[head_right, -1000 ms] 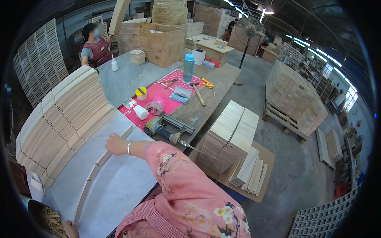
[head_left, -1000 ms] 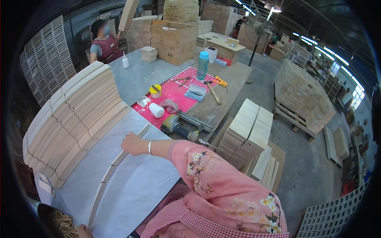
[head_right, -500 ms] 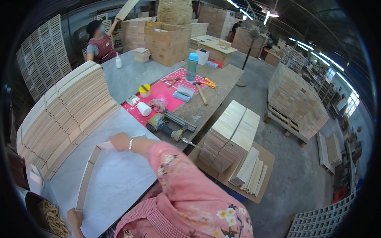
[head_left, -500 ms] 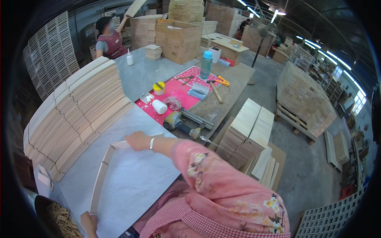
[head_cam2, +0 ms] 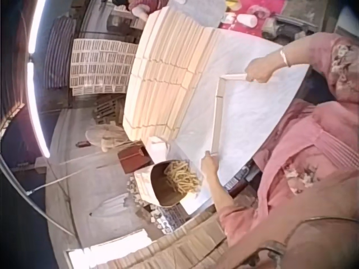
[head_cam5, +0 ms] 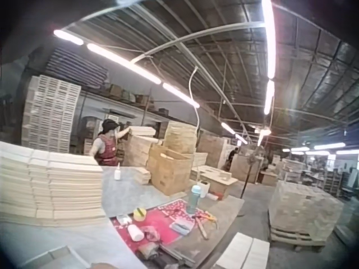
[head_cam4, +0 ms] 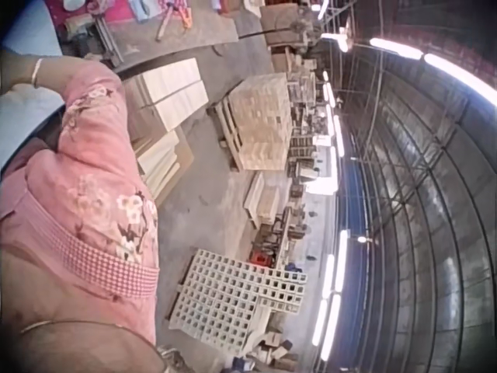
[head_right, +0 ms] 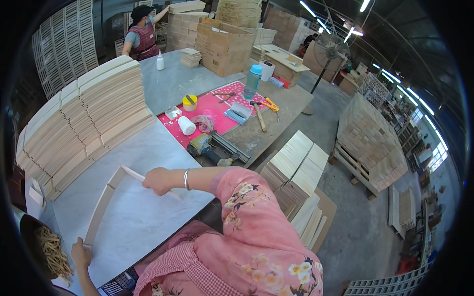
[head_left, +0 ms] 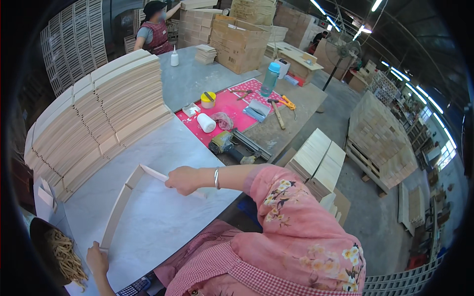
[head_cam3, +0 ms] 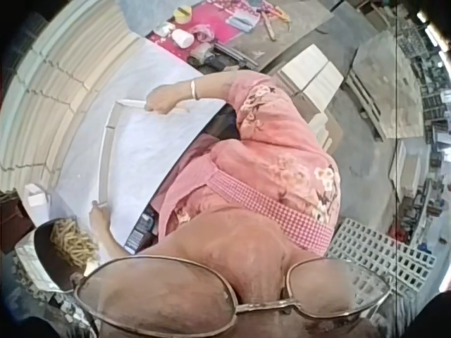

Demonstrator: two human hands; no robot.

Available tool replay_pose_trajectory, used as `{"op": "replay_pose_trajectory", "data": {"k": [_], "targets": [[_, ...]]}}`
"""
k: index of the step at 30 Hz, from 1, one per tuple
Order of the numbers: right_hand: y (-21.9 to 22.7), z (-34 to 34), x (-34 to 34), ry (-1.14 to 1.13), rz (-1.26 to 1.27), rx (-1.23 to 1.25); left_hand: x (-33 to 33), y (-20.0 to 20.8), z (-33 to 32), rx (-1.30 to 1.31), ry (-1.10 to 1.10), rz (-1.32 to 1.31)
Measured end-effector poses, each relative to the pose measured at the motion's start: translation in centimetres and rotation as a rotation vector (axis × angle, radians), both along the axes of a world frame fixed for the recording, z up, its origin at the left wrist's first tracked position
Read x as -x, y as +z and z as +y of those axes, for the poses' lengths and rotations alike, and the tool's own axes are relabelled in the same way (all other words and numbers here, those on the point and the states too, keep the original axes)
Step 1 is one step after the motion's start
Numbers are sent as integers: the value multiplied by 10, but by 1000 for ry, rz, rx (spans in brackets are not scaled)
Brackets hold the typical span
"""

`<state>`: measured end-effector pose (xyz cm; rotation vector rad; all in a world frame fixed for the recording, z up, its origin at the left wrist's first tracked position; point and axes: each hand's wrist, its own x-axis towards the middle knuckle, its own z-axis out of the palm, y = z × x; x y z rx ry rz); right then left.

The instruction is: Assembling wooden frames using glue and a pneumatic nail gun.

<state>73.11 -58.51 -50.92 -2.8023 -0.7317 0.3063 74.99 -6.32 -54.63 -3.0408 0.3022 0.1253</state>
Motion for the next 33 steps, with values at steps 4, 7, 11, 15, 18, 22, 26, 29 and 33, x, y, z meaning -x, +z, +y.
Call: {"op": "replay_pose_trajectory", "data": {"k": [4, 7, 11, 15, 18, 22, 26, 29, 33], "targets": [[4, 35, 4, -81, 121, -14, -2, 4, -7, 84, 34, 48], [-20, 50, 3, 25, 34, -351, -7, -6, 3, 341, -21, 105], [-21, 108, -10, 186, 8, -207, -15, -36, 12, 561, -6, 276], [-21, 132, -9, 250, -121, -148, -15, -4, -29, 680, -138, 395], [-7, 127, -1, 301, -318, -173, -16, -17, -45, 652, -194, 117], [-6, 151, 10, 433, -421, -245, 5, -24, -71, 817, -5, 43], [-28, 173, 12, 420, -354, -327, 18, -21, -77, 965, 269, 106], [-40, 178, 19, 379, -330, -329, 21, -28, -81, 1100, 294, 58], [-49, 180, 24, 302, -327, -279, 24, -31, -93, 1312, 336, 25]]}}
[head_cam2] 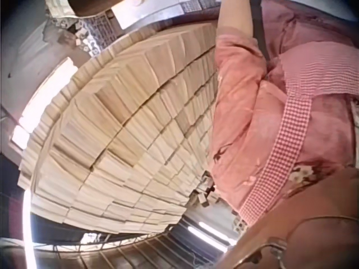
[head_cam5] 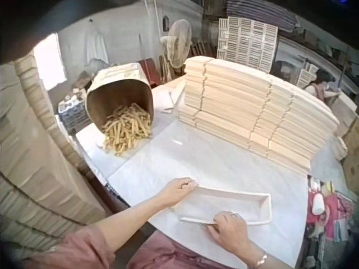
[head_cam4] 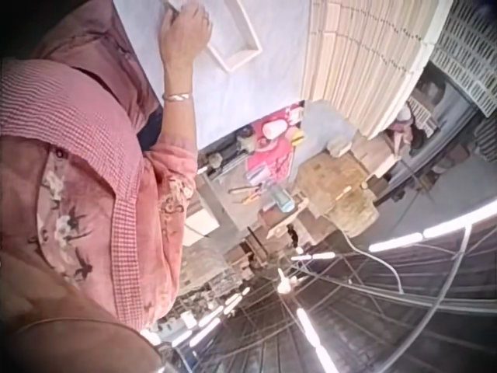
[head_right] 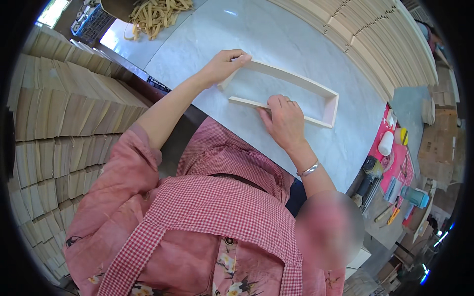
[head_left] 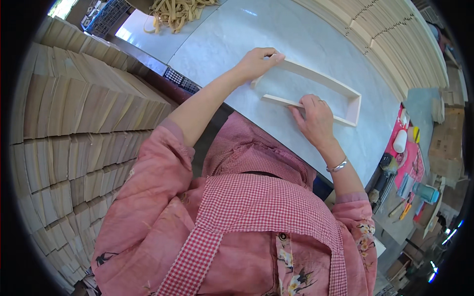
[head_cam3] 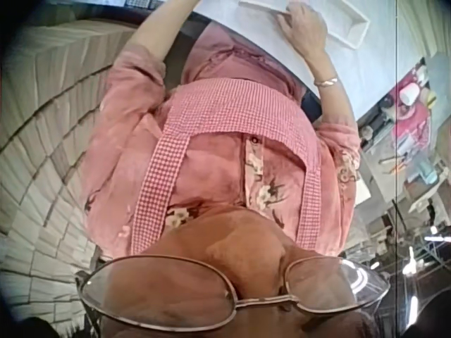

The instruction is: Assembling wooden frames using glue and a pneumatic nail gun.

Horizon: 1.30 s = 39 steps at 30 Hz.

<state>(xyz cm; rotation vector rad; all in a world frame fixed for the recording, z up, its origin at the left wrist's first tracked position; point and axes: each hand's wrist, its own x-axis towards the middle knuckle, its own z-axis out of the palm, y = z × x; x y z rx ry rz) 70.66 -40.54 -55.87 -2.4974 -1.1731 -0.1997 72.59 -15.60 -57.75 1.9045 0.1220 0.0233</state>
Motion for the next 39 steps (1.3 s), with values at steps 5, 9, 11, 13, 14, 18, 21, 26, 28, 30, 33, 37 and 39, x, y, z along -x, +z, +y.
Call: {"op": "replay_pose_trajectory", "data": {"k": [5, 9, 11, 13, 14, 18, 21, 26, 28, 30, 33, 37, 39], "targets": [[-3, 3, 2, -14, -71, -53, -3, 6, -14, 123, 123, 145], [-6, 3, 3, -58, -107, -70, -6, -6, -30, 80, 241, 100], [-6, -1, 3, -116, -128, -54, -9, -11, -43, 25, 272, -3], [-9, 1, 6, -133, -67, -74, -18, -41, -42, -168, 287, -335], [-14, 6, 4, -125, -36, -124, -22, -58, -24, -326, 226, -174], [-20, 22, -1, -105, -81, -190, -10, -65, 2, 37, 122, -176], [-29, 34, -3, -120, -201, -134, -5, -23, -32, 210, 237, -41], [-30, 50, 6, -215, -172, -157, -10, -35, -34, 227, 182, -59], [-35, 54, 7, -241, -163, -166, -5, -35, -26, 242, 107, -25], [-32, 56, 9, -263, -145, -176, -3, -24, -25, 254, 37, 15], [-25, 59, 10, -274, -94, -137, 8, -1, -32, 452, 135, 189], [-30, 67, 10, -307, -88, -140, 13, 12, -22, 656, 46, 256], [-33, 71, 9, -338, -101, -158, 15, 13, -15, 791, -79, 261]]}}
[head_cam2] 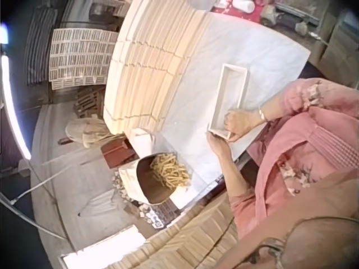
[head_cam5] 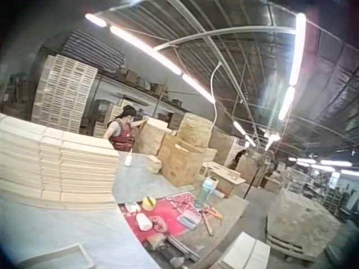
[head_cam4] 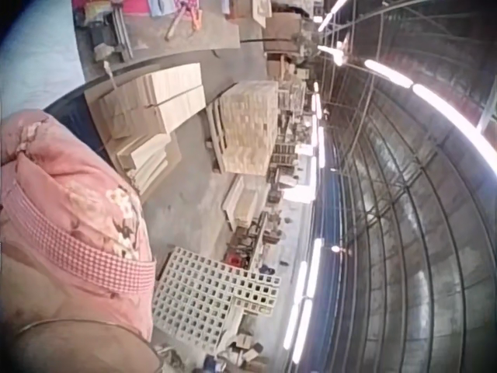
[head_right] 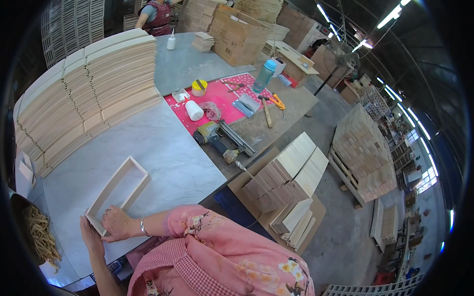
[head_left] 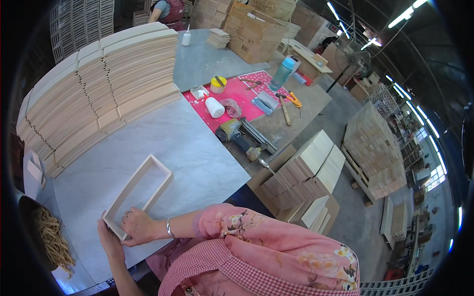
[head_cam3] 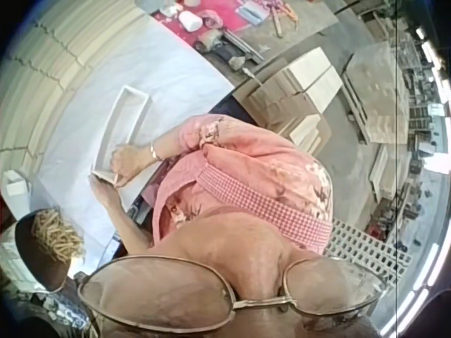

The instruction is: Assembling wooden frames using glue and a pneumatic nail gun.

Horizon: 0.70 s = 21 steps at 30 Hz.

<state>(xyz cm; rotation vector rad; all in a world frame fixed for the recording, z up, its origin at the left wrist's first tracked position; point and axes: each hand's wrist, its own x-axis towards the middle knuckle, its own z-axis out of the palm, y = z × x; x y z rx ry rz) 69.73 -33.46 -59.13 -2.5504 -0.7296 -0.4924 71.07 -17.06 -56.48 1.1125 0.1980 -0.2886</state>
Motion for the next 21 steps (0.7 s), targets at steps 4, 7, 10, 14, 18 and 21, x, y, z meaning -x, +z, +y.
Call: {"op": "replay_pose_trajectory", "data": {"k": [4, 7, 10, 14, 18, 21], "targets": [[-3, 2, -1, 1, -17, -40, 13, -19, 28, -23, -194, -167], [-6, 2, 0, -9, -16, -52, 22, -9, 27, -111, -255, -282], [-7, 4, 0, 26, 3, -58, 31, 2, 21, -314, -278, -429], [-5, -1, -2, 14, -15, -51, 17, -12, 26, -525, -296, -378], [-6, -1, -1, 20, -44, -67, 18, -15, 28, -597, -304, -373], [0, 0, -3, 49, -46, -78, 23, -14, 33, -564, -292, -427]]}}
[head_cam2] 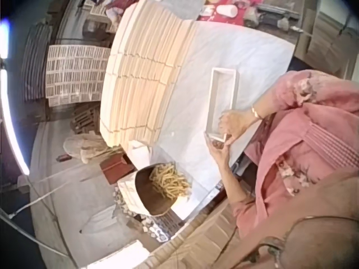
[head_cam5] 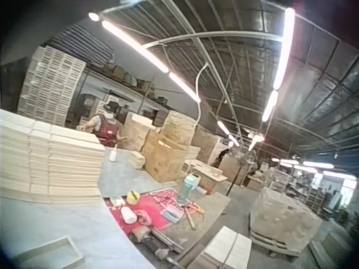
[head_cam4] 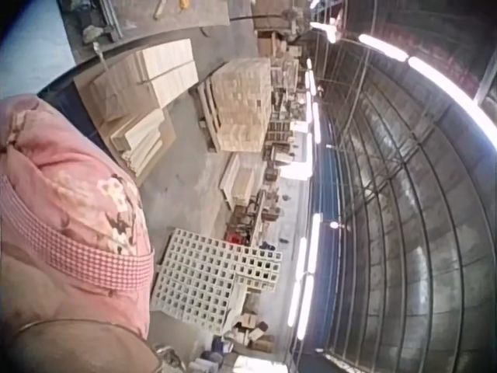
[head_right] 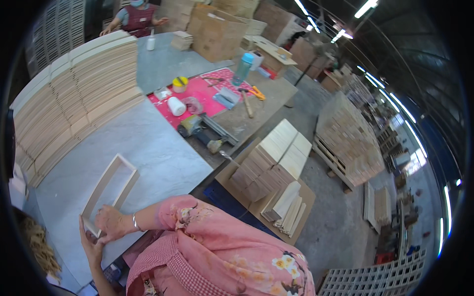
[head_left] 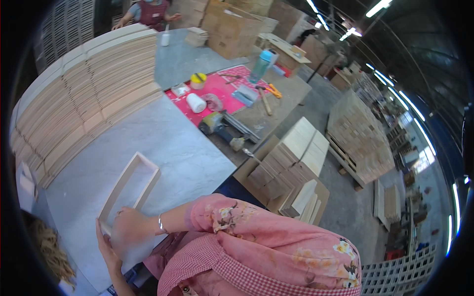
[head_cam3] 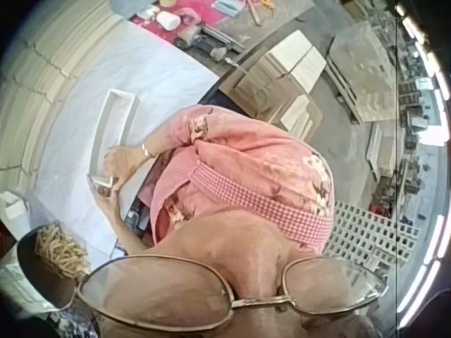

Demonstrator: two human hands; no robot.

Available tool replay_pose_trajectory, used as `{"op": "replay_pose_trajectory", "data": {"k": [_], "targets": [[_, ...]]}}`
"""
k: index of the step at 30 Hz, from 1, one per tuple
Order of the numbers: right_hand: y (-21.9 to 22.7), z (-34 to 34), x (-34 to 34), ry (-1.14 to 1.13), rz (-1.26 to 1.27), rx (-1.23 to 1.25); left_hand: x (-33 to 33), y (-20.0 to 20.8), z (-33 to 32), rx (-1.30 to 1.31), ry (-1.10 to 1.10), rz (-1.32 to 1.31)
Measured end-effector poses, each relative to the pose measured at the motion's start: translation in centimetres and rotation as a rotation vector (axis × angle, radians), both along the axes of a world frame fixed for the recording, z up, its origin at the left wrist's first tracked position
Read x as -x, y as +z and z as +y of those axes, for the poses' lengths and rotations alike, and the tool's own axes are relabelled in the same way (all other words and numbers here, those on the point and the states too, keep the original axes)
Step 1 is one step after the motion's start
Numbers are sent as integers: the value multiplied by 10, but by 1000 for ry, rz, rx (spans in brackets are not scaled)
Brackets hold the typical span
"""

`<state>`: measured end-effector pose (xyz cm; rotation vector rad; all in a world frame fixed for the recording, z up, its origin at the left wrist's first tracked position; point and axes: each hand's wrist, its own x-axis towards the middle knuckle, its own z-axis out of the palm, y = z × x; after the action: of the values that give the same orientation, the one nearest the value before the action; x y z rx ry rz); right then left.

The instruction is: Assembling wooden frames using glue and a pneumatic nail gun.

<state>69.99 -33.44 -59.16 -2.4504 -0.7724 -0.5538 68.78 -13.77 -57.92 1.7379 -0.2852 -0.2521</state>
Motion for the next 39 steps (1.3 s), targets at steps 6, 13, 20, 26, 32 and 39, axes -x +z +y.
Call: {"op": "replay_pose_trajectory", "data": {"k": [6, 13, 20, 26, 32, 39], "targets": [[6, -4, 4, -36, 21, 6, -10, -16, 0, 38, -74, -3], [14, -3, 2, 135, -77, 96, 2, -12, 6, -308, 55, -477], [19, -32, -4, 408, -102, 45, 2, 3, -6, -165, 55, -142], [21, -25, -3, 403, -103, 74, 4, 2, -3, -137, 51, -159], [25, -24, -2, 452, -43, 84, 4, -4, -4, -120, 39, -208], [40, -23, -3, 435, 110, 112, 0, -8, -4, -125, 4, -304]]}}
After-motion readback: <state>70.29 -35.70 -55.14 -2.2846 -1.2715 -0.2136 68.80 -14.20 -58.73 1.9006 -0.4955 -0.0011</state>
